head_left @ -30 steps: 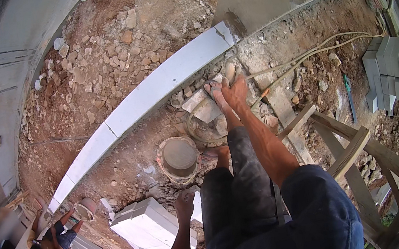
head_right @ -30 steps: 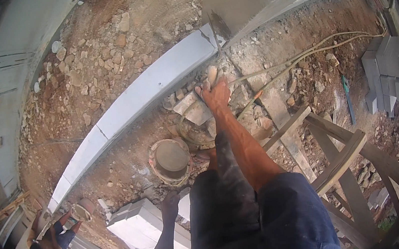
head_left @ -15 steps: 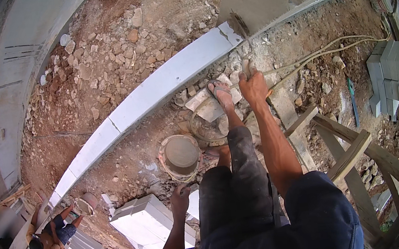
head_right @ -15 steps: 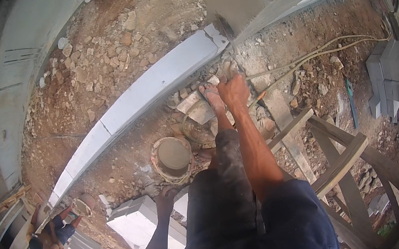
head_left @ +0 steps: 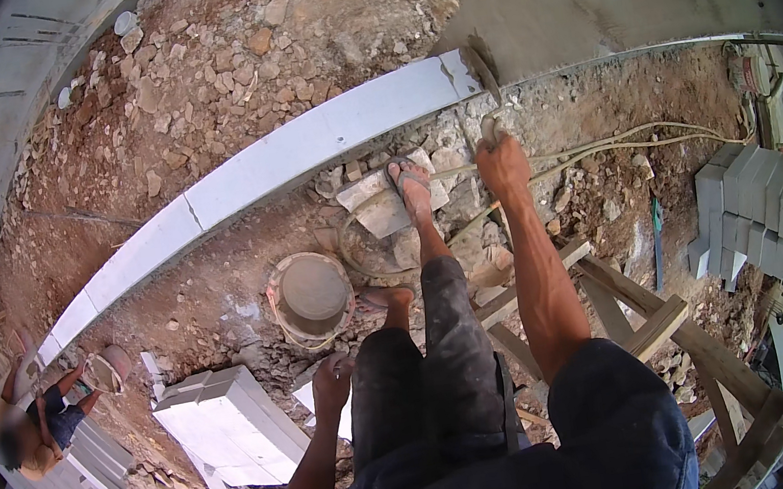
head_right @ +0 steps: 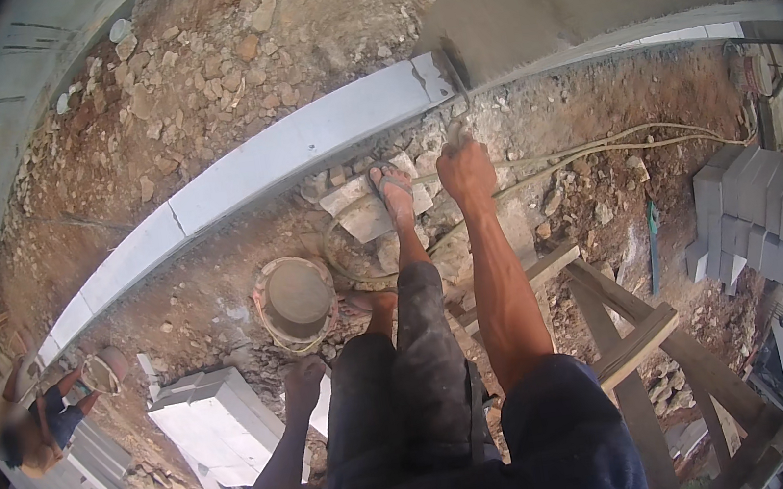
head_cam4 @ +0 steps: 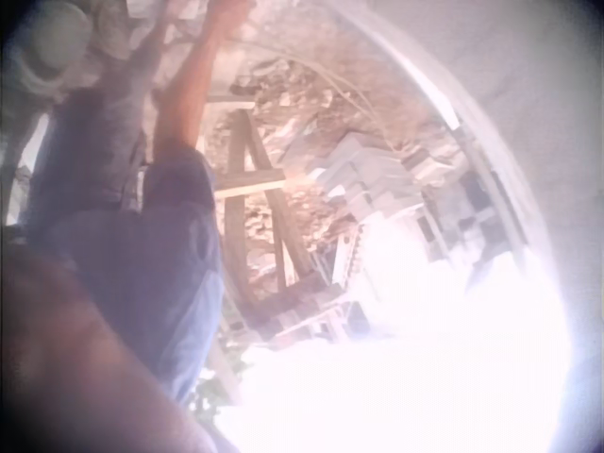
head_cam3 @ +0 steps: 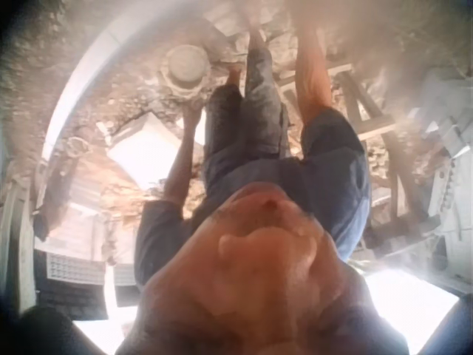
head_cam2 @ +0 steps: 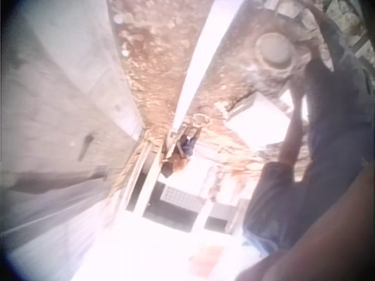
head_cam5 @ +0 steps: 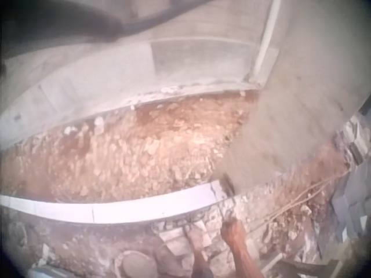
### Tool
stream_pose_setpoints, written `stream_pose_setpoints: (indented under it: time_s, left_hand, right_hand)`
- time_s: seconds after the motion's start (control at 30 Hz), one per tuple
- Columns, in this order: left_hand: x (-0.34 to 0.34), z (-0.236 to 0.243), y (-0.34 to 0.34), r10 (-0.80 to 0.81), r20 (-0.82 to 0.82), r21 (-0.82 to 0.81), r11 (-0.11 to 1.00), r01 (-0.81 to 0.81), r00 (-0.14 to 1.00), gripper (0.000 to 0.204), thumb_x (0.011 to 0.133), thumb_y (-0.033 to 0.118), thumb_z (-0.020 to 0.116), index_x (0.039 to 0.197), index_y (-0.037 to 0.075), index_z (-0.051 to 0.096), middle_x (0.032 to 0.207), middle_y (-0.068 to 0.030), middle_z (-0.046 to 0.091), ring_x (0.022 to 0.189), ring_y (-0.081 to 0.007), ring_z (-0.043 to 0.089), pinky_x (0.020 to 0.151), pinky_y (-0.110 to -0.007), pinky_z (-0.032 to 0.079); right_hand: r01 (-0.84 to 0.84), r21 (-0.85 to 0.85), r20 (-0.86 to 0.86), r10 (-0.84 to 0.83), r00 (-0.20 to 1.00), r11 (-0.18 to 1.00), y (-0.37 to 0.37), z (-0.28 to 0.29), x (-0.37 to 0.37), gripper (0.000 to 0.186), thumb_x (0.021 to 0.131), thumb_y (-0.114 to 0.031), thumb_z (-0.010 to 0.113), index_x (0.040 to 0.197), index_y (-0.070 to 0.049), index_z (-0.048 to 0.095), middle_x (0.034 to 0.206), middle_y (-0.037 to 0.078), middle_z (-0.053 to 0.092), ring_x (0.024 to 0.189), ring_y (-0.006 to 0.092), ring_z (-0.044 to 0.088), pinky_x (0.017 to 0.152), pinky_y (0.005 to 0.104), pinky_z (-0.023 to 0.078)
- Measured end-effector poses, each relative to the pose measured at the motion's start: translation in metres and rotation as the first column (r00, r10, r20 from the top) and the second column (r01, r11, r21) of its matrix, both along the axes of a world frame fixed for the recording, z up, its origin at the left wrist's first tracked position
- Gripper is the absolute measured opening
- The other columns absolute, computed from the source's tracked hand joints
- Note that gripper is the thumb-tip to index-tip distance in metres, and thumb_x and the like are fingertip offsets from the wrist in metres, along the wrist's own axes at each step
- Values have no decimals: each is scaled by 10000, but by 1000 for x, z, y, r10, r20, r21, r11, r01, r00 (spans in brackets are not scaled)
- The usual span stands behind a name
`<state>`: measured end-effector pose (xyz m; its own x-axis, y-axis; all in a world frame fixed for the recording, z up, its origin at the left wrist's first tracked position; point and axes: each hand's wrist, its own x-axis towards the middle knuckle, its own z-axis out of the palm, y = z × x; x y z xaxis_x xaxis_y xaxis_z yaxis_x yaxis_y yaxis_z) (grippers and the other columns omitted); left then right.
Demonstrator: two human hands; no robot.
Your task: The person applies mortar to a concrete block using a trowel, places the block onto a low wall, and taps it into position with a hammer. The person repeats this process for additional blocks along the wall.
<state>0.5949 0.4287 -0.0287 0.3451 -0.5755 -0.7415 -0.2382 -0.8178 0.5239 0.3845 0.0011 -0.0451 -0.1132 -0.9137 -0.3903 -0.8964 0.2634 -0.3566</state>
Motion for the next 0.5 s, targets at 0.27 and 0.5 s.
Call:
stream_pose_setpoints:
  time_s: [0.27,0.5]
  left_hand:
    - [2,2,16,-16,85,-19,1000,18,996,279,847,205,637,1025,-9,657,982,-193,679,916,-320,668,795,-380,510]
    - [11,-6,17,15,14,22,1000,-16,1000,304,844,227,646,1036,-9,648,979,-200,670,907,-341,655,793,-395,506]
  right_hand:
    - [66,-59,90,-61,994,996,17,-1,26,386,892,-290,524,1036,56,617,872,301,648,877,460,630,780,487,486]
    - [98,-13,135,-96,986,995,23,-11,12,391,867,-256,547,1018,100,610,868,344,629,906,488,615,797,515,490]
